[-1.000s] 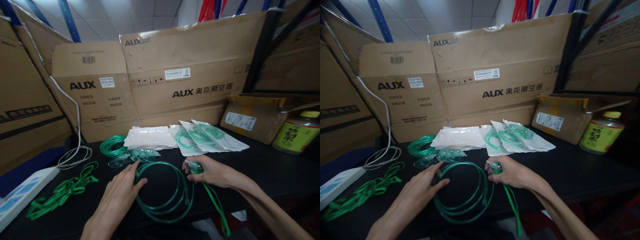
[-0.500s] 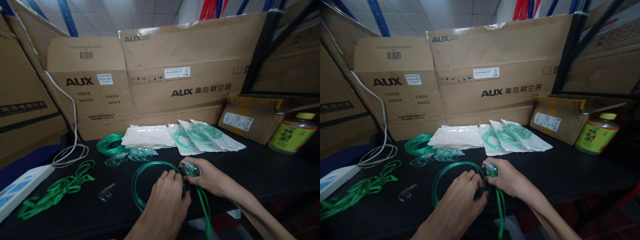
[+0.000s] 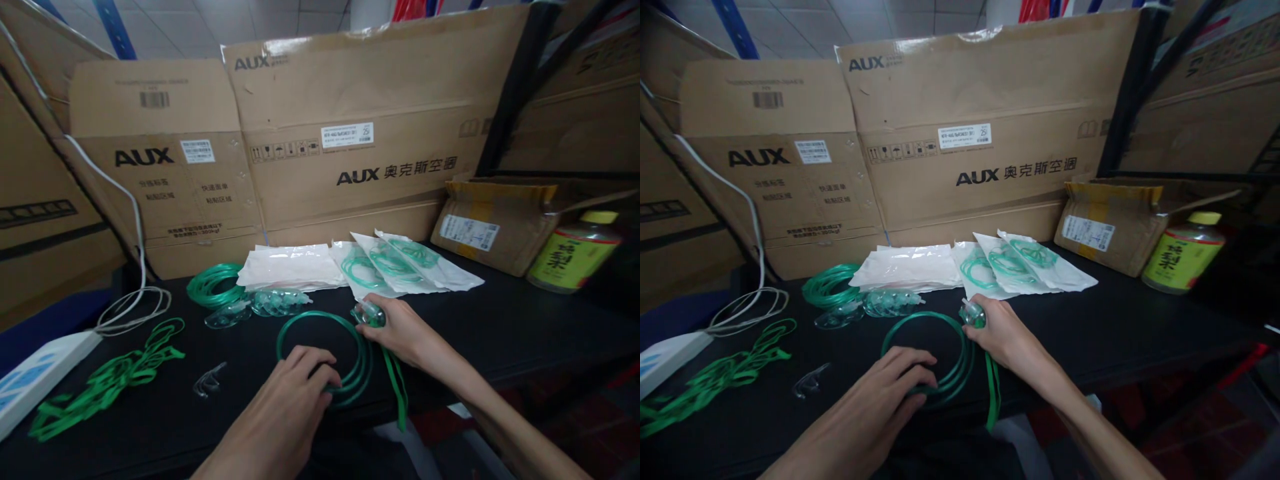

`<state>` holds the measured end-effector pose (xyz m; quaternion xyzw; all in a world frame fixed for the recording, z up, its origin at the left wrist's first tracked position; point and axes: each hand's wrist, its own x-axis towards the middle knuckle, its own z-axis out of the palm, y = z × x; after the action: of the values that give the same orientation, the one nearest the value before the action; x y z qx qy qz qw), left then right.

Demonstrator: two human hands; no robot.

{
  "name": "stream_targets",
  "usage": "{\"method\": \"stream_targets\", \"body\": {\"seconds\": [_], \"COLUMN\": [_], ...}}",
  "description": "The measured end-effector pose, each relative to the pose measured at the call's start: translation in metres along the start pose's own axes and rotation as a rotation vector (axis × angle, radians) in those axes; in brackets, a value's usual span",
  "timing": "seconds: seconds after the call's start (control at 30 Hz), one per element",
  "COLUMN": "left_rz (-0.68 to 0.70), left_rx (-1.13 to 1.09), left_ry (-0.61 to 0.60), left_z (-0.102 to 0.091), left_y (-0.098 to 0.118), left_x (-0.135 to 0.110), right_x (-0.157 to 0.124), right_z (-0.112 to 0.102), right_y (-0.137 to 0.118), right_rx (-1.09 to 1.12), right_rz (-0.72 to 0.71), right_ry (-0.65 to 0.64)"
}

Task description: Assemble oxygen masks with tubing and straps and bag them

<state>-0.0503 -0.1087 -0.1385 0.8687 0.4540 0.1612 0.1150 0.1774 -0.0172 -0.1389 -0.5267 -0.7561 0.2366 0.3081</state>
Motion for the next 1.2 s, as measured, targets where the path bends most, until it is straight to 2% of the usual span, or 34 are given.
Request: {"method": "stream_targets", "body": {"seconds": [0.1,0.23,0.33,0.43,0.57,0.7,0.83,0.93,1.1,1.2], "left_rz": [0.023,-0.024,-0.007,0.017,0.031,0.049,0.036,-0.011,-0.04,-0.02], "left_rx": [-0.097,-0.135,-0.171,-0.224,-0.26,-0.255,-0.182,-0.047,0.189,0.258], "left_ry": [0.001,-0.018,-0.044,-0.02,0.018,0.041,0.071,0.055,-0.114,-0.188], "left_z": [0.002,-0.001,-0.004,-0.006,-0.003,0.003,0.01,0.01,0.005,0.002], "left_y": [-0.014,-0.017,-0.017,-0.02,-0.024,-0.02,-0.013,-0.005,0.012,0.017], "left_x": [-0.015,-0.019,-0.016,-0.016,-0.017,-0.014,-0.011,-0.012,-0.015,-0.014], "right_x": [0.003,0.005,0.005,0.006,0.005,0.002,-0.002,-0.006,-0.016,-0.025], "right_z": [0.008,0.013,0.007,-0.005,-0.012,-0.007,-0.002,0.001,0.006,0.005], "right_y": [0.0,-0.003,-0.007,-0.006,0.0,-0.003,-0.006,-0.007,-0.013,-0.016], "right_rx": [0.013,0.065,0.151,0.241,0.288,0.248,0.168,0.104,0.081,0.153], "right_rz": [0.001,-0.026,-0.092,-0.127,-0.126,-0.115,-0.107,-0.091,-0.1,-0.12], "right_ry": [0.018,0.008,-0.092,-0.164,-0.197,-0.166,-0.139,-0.117,-0.103,-0.097]}}
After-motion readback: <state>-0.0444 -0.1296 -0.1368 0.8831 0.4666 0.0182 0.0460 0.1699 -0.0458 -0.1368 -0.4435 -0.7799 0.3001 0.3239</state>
